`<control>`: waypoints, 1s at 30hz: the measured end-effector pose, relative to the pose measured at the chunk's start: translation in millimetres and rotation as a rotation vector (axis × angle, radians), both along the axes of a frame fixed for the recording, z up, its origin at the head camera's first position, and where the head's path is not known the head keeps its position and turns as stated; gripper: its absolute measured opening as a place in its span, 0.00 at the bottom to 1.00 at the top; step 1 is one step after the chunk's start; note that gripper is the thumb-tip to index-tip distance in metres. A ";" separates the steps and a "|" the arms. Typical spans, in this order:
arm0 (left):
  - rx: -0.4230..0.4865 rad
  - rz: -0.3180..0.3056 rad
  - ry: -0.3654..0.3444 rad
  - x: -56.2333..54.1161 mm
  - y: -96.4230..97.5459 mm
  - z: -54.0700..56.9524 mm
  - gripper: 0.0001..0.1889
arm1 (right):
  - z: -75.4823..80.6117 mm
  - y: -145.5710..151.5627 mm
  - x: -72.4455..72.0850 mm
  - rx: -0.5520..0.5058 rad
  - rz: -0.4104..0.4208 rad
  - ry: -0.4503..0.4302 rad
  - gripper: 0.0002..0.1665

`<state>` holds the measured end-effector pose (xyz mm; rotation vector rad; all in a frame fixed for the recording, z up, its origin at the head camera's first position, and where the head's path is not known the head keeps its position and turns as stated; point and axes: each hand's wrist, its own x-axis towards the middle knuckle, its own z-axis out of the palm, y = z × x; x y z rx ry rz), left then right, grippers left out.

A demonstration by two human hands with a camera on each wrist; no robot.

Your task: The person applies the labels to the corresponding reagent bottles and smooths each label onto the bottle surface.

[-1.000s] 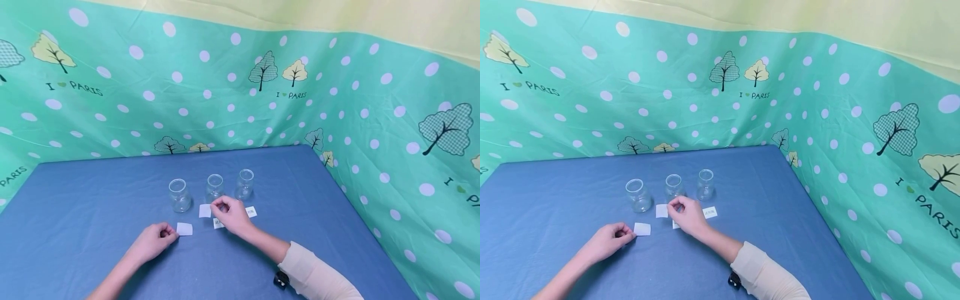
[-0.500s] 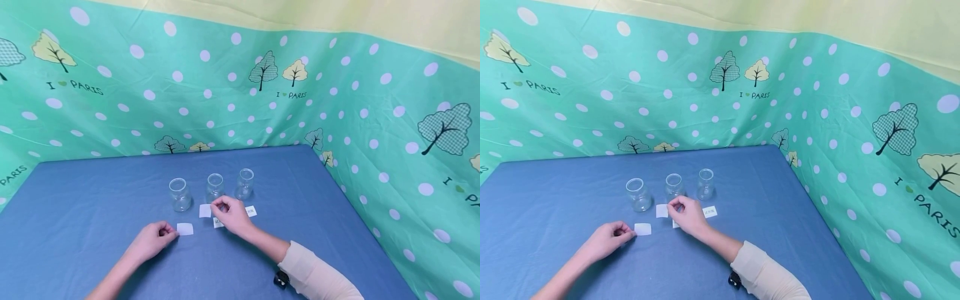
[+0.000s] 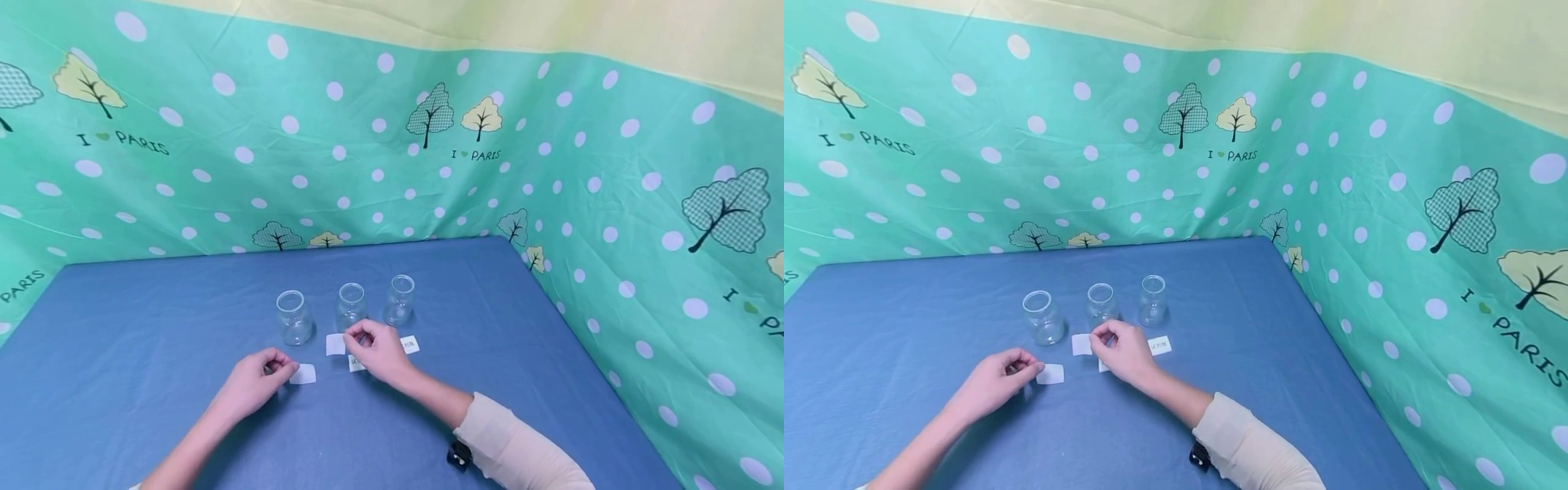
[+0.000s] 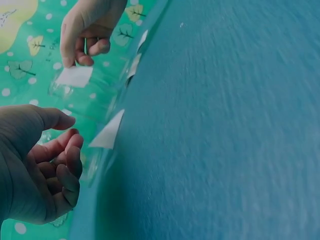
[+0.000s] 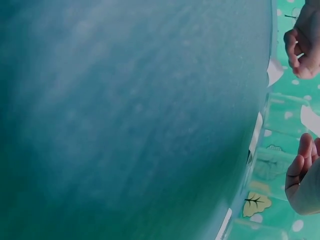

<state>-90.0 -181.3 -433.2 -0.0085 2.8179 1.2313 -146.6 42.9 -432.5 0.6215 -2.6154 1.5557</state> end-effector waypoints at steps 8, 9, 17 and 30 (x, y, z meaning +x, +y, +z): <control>0.098 -0.013 0.016 -3.7 16.0 9.1 0.08 | 0.3 -4.1 1.0 0.026 -0.002 0.075 0.04; 0.111 -0.013 0.011 -4.2 17.8 9.8 0.08 | 0.2 -4.5 1.1 0.031 -0.001 0.089 0.04; 0.192 -0.006 -0.021 -5.6 26.5 11.9 0.08 | -1.5 -6.8 1.4 0.075 -0.002 0.179 0.04; 0.295 0.005 -0.018 -5.8 31.8 15.8 0.11 | 0.6 -8.8 7.7 0.149 0.056 0.392 0.03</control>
